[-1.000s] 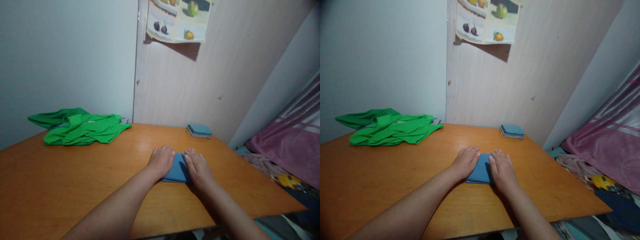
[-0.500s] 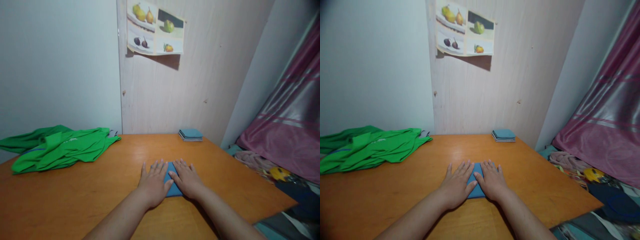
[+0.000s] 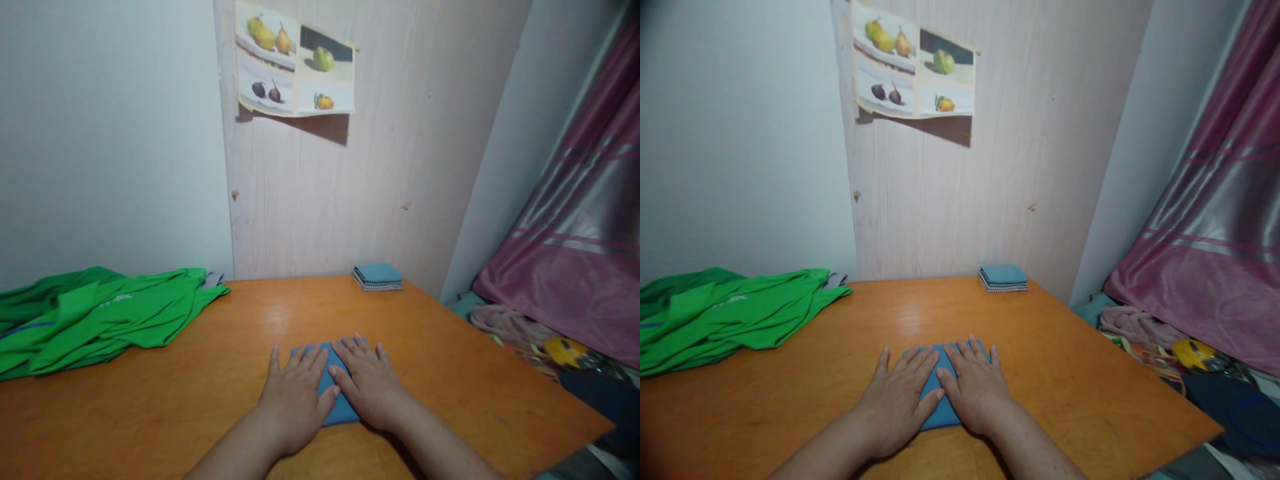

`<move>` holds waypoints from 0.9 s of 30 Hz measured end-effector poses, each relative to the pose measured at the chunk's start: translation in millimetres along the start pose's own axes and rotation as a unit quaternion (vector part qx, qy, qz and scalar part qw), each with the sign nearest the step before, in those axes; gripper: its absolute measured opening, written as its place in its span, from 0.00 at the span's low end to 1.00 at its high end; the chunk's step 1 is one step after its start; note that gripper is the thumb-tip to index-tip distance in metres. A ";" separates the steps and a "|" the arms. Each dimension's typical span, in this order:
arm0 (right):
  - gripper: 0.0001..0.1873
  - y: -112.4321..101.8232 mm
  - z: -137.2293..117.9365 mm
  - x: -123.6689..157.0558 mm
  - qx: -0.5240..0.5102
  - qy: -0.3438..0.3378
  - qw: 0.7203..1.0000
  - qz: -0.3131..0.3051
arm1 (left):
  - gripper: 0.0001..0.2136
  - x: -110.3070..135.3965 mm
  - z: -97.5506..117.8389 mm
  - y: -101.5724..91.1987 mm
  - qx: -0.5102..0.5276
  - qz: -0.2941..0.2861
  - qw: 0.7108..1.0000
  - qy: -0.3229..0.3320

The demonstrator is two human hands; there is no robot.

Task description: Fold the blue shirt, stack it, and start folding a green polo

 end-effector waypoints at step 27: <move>0.18 -12.7 30.8 92.6 -0.669 0.188 0.676 0.246 | 0.09 19.2 22.8 -41.5 0.043 0.117 0.982 0.144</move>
Point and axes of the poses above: each hand's wrist, its own x-axis away from the middle knuckle, its own y-axis out of the palm, z = x × y, the point moved 4 cm from there along -x, towards the middle knuckle, and after that the axes turned 5 degrees about -x, right-handed, at the moved point
